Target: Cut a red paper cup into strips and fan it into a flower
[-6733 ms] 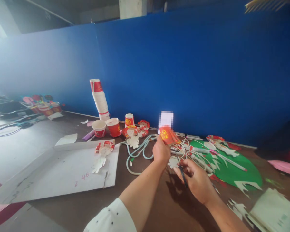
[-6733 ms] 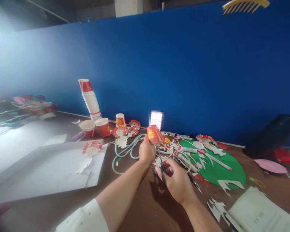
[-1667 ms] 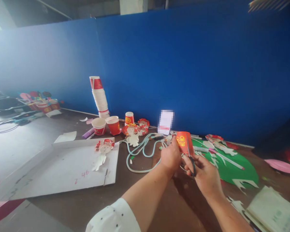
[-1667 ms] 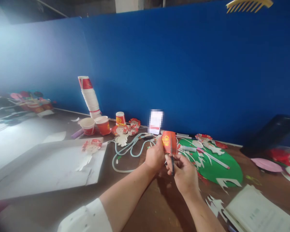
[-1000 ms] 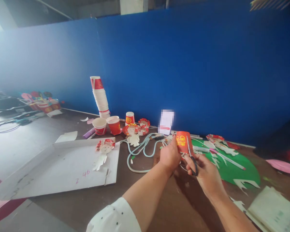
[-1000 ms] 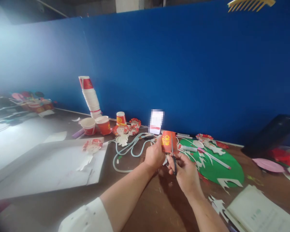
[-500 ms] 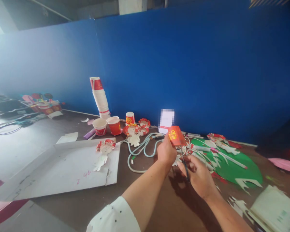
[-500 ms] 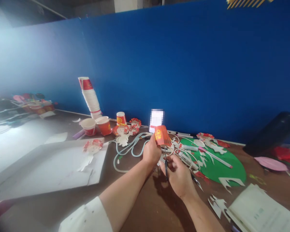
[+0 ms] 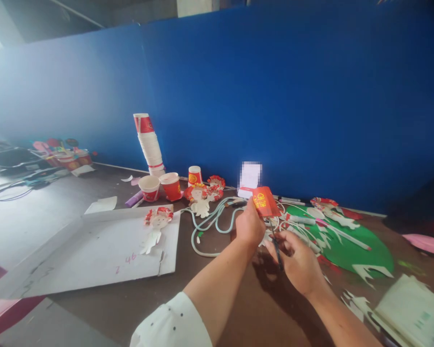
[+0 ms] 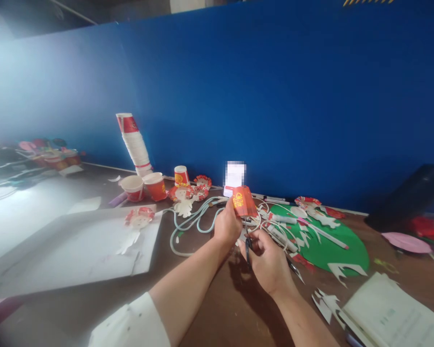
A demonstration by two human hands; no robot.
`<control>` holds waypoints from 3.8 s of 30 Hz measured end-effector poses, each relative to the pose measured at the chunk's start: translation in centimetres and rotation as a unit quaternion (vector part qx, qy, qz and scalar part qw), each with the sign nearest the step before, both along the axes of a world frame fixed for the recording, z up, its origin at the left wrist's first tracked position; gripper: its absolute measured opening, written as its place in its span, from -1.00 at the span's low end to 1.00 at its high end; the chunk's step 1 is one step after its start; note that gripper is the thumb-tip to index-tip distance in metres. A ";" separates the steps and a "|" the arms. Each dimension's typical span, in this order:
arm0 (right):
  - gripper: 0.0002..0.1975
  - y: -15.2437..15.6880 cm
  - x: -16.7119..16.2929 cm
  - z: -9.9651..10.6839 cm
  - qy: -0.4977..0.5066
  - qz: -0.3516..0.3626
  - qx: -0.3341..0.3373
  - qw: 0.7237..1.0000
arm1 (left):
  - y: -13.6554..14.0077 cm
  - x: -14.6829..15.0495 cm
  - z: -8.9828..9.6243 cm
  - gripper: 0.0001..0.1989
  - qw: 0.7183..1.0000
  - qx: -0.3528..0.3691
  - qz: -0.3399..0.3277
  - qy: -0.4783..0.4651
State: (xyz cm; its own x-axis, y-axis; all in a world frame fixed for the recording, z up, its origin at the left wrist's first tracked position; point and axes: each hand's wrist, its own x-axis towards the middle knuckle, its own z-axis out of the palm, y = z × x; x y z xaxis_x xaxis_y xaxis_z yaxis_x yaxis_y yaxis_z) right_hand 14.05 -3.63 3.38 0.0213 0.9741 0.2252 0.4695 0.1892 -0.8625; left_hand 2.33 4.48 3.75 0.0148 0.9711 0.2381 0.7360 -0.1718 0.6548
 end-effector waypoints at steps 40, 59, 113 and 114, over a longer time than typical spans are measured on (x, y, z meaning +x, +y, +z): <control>-0.69 0.2 0.0 0.8 0.024 -0.054 0.019 0.998 | -1.1 1.0 0.8 -0.39 0.998 -0.022 -0.042 0.034; -0.65 0.2 0.1 1.1 0.043 -0.059 0.016 0.997 | -1.2 1.1 0.6 -0.36 0.997 0.001 -0.054 0.051; -0.70 0.2 0.0 -0.5 0.010 0.010 -0.011 1.000 | 0.3 0.1 -0.4 -0.54 0.989 0.017 0.011 -0.145; -0.71 0.1 -0.1 -0.6 0.002 0.015 -0.008 1.000 | 0.4 0.1 -0.5 -0.56 0.988 0.017 0.017 -0.154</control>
